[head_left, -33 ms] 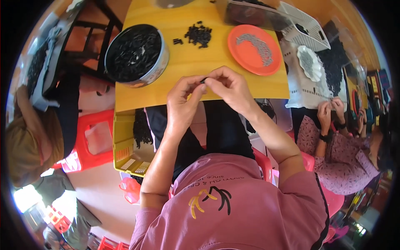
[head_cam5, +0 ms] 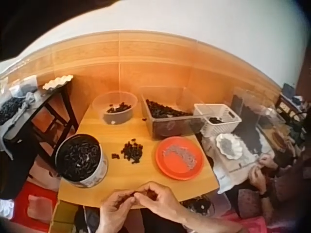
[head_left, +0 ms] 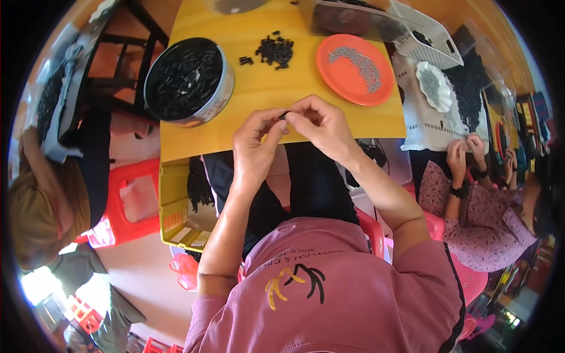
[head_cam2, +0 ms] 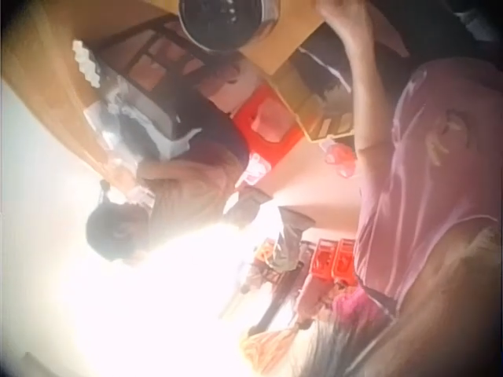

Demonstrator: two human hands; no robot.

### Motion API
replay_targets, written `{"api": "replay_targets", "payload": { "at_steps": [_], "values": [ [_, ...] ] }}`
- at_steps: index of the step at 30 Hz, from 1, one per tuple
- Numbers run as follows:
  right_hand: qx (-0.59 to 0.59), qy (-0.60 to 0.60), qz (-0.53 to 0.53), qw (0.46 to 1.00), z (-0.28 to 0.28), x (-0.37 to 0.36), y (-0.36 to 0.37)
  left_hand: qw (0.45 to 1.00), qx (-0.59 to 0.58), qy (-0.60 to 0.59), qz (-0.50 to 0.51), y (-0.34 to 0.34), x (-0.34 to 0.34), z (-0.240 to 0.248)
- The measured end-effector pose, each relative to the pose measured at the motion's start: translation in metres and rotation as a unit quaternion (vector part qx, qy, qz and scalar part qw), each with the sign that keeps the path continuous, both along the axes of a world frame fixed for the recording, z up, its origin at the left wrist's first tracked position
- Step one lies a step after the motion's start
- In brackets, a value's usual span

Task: The person inserts small metal pins into black plastic components by hand, taking the pins from a storage tin and the components from a sorting tray.

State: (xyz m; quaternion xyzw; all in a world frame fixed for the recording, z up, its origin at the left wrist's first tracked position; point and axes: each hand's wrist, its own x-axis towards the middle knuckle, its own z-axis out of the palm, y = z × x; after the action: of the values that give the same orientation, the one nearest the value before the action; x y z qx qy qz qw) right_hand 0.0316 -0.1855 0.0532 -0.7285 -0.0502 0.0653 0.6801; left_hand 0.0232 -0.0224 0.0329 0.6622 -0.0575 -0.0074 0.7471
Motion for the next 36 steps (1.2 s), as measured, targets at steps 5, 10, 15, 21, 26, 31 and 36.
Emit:
{"api": "replay_targets", "payload": {
  "at_steps": [5, 10, 15, 21, 26, 31, 36],
  "values": [
    [-0.167, -0.092, -0.016, 0.982, 0.001, 0.003, -0.038, 0.999, 0.025, 0.012, -0.047, -0.011, 0.012, -0.014],
    [-0.326, -0.151, -0.168, 0.918, 0.003, 0.039, -0.111, 0.999, -0.011, 0.017, -0.035, -0.020, 0.015, -0.021],
    [-0.431, -0.124, -0.175, 0.877, 0.002, 0.064, -0.163, 0.999, -0.030, 0.034, -0.027, -0.021, 0.019, -0.028],
    [-0.497, -0.157, -0.130, 0.844, -0.003, 0.084, -0.159, 0.998, -0.038, 0.024, -0.045, -0.017, 0.019, -0.031],
    [-0.544, -0.212, -0.096, 0.806, -0.006, 0.100, -0.150, 0.998, -0.043, 0.015, -0.053, -0.015, 0.019, -0.031],
    [-0.607, -0.202, -0.082, 0.764, -0.013, 0.108, -0.145, 0.997, -0.042, 0.010, -0.064, -0.013, 0.020, -0.032],
    [-0.581, -0.205, -0.067, 0.785, -0.004, 0.097, -0.129, 0.996, -0.065, 0.031, -0.055, -0.012, 0.020, -0.030]
  ]
}}
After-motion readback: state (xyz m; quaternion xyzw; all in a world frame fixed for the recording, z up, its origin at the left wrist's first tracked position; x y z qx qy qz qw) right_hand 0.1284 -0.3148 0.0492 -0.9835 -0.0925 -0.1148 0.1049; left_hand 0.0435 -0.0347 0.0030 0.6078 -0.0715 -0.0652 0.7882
